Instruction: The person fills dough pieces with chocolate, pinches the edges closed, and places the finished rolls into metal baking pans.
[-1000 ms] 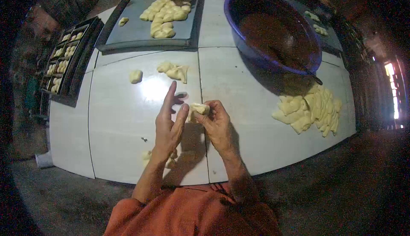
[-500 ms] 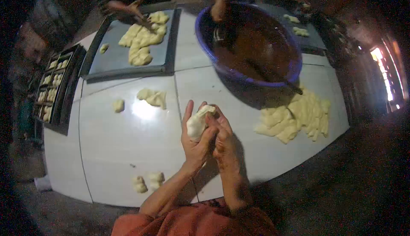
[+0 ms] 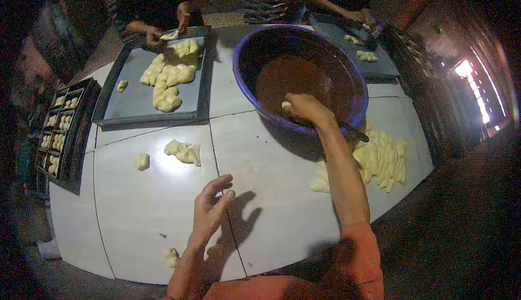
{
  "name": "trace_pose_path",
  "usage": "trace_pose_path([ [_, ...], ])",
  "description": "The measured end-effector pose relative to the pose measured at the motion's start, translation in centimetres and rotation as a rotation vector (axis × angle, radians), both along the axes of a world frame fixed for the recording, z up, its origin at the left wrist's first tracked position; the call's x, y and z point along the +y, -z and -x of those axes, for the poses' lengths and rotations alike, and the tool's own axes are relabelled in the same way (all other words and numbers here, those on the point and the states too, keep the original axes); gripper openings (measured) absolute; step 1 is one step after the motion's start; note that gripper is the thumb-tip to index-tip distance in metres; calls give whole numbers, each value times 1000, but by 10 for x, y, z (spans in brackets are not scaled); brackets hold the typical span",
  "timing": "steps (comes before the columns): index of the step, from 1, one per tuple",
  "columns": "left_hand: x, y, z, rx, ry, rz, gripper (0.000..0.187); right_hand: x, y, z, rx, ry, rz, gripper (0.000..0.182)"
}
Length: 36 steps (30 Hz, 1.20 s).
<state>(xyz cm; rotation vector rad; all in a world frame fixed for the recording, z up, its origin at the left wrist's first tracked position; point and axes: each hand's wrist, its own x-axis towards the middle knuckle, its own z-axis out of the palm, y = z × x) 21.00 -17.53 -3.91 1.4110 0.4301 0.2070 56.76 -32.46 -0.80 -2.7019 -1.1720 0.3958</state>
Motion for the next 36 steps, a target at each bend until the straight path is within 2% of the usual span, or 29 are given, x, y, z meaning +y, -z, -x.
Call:
trace_pose_path([
  [1,1,1,2,20,28,-21,42,2,3,-1,70,-85,160,30],
  [5,12,7,13,39,58,-58,43,10,10,-2,261,-2,49,32],
  [7,14,7,17,60,44,-36,43,11,20,-2,181,39,-23,33],
  [8,15,9,17,60,30,-10,43,12,21,-4,179,-19,81,34],
  [9,16,12,16,57,14,16,42,17,10,3,173,-78,186,36],
  [11,13,11,13,46,-1,38,43,18,-15,20,98,-38,150,36],
  [13,15,-2,11,127,77,-47,42,12,-28,25,410,191,-304,31],
  [14,16,4,10,36,92,-97,41,7,-30,28,545,232,-545,28],
  [15,15,5,7,33,87,-95,41,7,-35,36,543,227,-542,28],
  [17,11,3,-4,-12,92,-55,40,5,-46,55,797,311,-954,23],
  [18,9,2,-11,-46,122,-27,42,8,-45,65,861,344,-1065,20],
  [19,5,-2,-19,-43,111,-20,42,11,-43,79,867,339,-1052,20],
  [22,-7,-13,-38,-114,125,139,43,28,-34,133,1091,365,-1386,16],
  [24,-11,-14,-40,-151,96,380,48,37,-15,166,1163,391,-1396,15],
  [26,-6,-7,-31,-147,87,478,47,44,4,198,1259,355,-1391,18],
  [27,-4,-2,-25,-160,98,573,46,47,14,213,1223,444,-1410,18],
  [28,0,9,-16,-146,20,644,40,47,21,221,1267,412,-1389,19],
  [31,18,25,10,-104,-75,524,29,49,26,249,1349,349,-1328,27],
  [32,22,28,17,-100,-165,582,20,50,23,261,1358,330,-1318,32],
  [33,31,17,27,-87,-196,579,18,51,22,270,1366,309,-1309,36],
  [34,36,25,31,-84,-256,554,20,50,38,267,1256,261,-1173,44],
  [35,39,32,34,-78,-314,527,22,46,52,273,1266,202,-1188,43],
  [36,40,32,38,-76,-319,526,22,57,44,291,1058,184,-1135,46],
])
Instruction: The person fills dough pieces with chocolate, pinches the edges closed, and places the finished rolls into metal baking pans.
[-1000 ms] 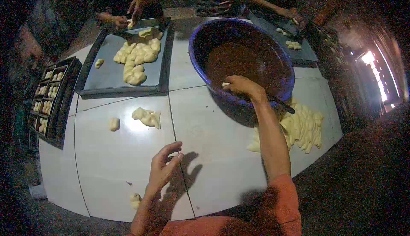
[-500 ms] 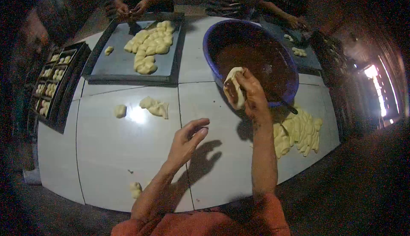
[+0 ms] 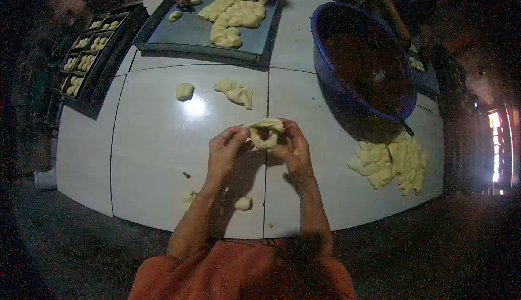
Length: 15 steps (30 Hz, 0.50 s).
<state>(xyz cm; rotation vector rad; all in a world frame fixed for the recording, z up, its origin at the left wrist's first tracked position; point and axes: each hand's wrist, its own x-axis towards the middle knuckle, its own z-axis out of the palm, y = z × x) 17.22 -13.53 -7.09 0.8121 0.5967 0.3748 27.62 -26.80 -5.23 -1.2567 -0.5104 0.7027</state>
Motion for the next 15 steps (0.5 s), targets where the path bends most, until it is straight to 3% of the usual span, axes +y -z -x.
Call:
trace_pose_path([
  [1,-1,-2,2,1,-37,-17,24,9,-5,15,-182,51,89,50],
  [2,-1,-3,4,2,-72,-36,27,14,-4,21,-179,47,86,50],
  [4,-3,-8,7,13,-101,-79,29,20,-1,31,-893,194,291,48],
  [9,3,-15,19,-10,-134,-459,29,33,9,39,-752,283,267,21],
  [10,1,-14,16,-86,-170,-252,30,34,8,34,-784,264,254,19],
  [11,5,-13,18,-83,-166,-250,30,35,8,32,-815,244,240,18],
  [12,14,-17,21,-15,-25,-268,32,39,11,32,-529,189,162,10],
  [13,21,-21,21,52,113,-286,34,36,9,32,-528,188,163,10],
  [15,30,-24,19,17,123,-196,35,32,-2,32,-126,60,310,11],
])
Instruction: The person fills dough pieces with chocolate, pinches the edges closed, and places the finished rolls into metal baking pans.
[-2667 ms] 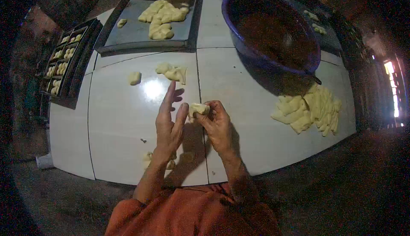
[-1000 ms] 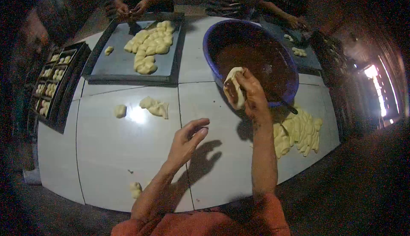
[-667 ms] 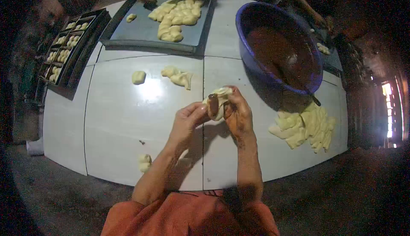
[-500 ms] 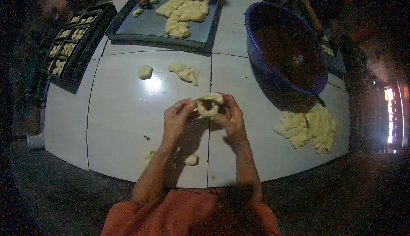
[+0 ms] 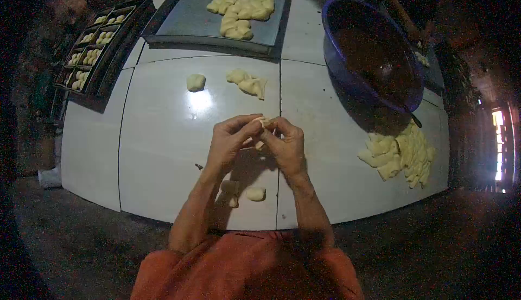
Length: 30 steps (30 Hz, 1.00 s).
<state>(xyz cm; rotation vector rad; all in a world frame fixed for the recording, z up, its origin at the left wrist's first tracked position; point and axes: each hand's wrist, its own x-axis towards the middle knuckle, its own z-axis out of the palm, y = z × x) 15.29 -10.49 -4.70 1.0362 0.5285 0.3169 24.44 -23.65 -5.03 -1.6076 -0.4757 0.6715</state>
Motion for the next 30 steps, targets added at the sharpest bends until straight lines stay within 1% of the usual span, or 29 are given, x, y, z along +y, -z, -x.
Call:
trace_pose_path([
  [1,7,-2,1,75,65,19,36,-1,-1,1,-21,-14,-16,17],
  [2,13,-3,2,147,127,37,38,-2,-1,4,-21,-17,-18,17],
  [4,15,-5,5,139,151,69,40,-6,1,10,150,-42,-129,19],
  [5,14,-5,7,163,153,23,41,-6,2,11,63,-43,-133,18],
  [6,12,-3,9,189,159,-23,41,-7,4,10,65,-41,-135,18],
  [7,6,0,10,147,135,34,38,-8,8,10,26,-33,-83,20],
  [8,5,1,12,149,142,33,38,-10,9,9,-14,-24,-31,21],
  [9,4,-2,15,156,141,4,37,-11,1,9,-167,-62,22,28],
  [10,4,-3,16,162,139,-25,36,-13,0,10,-168,-57,22,28],
  [11,4,0,16,153,83,49,33,-14,-1,13,-422,-127,-8,30],
  [12,6,2,16,152,81,47,33,-15,-2,17,-678,-200,-40,33],
  [13,9,4,17,139,75,83,33,-16,-8,24,-694,-242,23,37],
  [14,12,6,19,126,69,118,33,-16,-5,24,-692,-241,19,37],
  [15,12,1,22,172,111,45,34,-17,2,24,-662,-198,-8,36],
  [16,7,-4,26,175,113,41,34,-18,8,24,-630,-153,-35,35],
  [17,0,-11,30,99,106,15,34,-18,14,23,-534,-127,-116,32],
  [18,-4,-14,32,24,101,-9,34,-17,13,23,-530,-122,-116,32],
  [19,-5,-11,33,1,106,1,30,-17,11,24,-558,-92,-147,27],
  [20,-5,-11,35,4,108,3,30,-17,9,25,-587,-64,-177,23],
  [22,-4,-12,37,27,104,-14,28,-12,10,33,-604,-45,-176,24],
  [24,-8,-6,38,31,101,-40,25,-5,21,46,-279,153,-477,30],
  [25,-11,-3,38,30,108,-47,23,-6,26,44,-450,161,-344,31],
  [26,-14,0,37,29,118,-53,23,-7,30,46,-446,164,-341,31],
  [28,-20,6,39,26,130,-44,26,-9,32,47,-741,205,-98,23],
  [29,-23,8,40,32,159,-143,27,-4,33,44,-801,305,-174,20],
  [30,-25,5,40,38,187,-243,28,-5,35,42,-800,306,-170,20],
])
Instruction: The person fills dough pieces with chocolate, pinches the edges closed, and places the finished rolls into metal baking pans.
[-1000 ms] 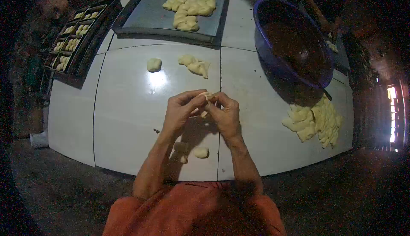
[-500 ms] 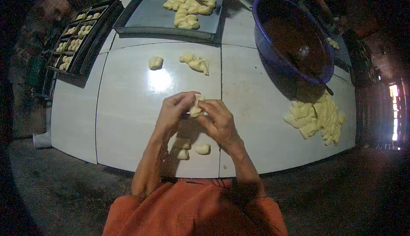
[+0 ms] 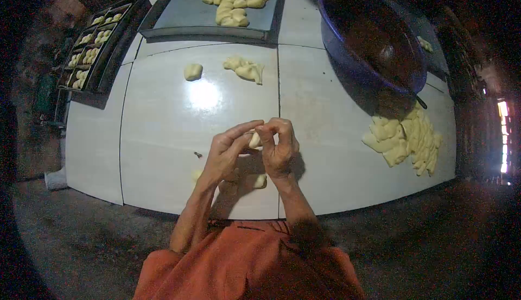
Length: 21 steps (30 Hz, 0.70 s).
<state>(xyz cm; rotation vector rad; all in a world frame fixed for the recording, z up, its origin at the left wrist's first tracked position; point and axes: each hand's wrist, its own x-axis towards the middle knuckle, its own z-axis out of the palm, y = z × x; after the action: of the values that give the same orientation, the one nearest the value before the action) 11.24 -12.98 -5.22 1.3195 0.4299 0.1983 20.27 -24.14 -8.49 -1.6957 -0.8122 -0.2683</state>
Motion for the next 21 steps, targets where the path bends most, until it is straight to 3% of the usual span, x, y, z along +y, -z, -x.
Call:
trace_pose_path([
  [2,-6,-9,2,-47,-31,88,31,-3,4,-3,48,40,-67,21],
  [4,-4,-7,4,-157,20,-192,32,-1,-7,-1,52,81,-51,23],
  [5,-6,-7,2,2,-53,-24,29,-2,-5,-3,101,33,-37,24],
  [7,-2,-5,3,49,-72,27,28,-3,-17,-1,275,-62,-28,25],
  [12,-11,3,9,172,-145,255,26,-23,-10,-2,264,-125,182,18],
  [13,-9,-8,14,184,-49,72,28,-27,-9,-3,225,-152,216,18],
  [16,-1,8,23,272,3,50,32,-33,-24,6,124,-177,245,24],
  [18,-3,13,31,196,4,139,37,-42,-36,13,-119,-351,320,29],
  [21,-5,-1,40,321,85,-178,44,-61,-26,17,122,-403,399,28],
])
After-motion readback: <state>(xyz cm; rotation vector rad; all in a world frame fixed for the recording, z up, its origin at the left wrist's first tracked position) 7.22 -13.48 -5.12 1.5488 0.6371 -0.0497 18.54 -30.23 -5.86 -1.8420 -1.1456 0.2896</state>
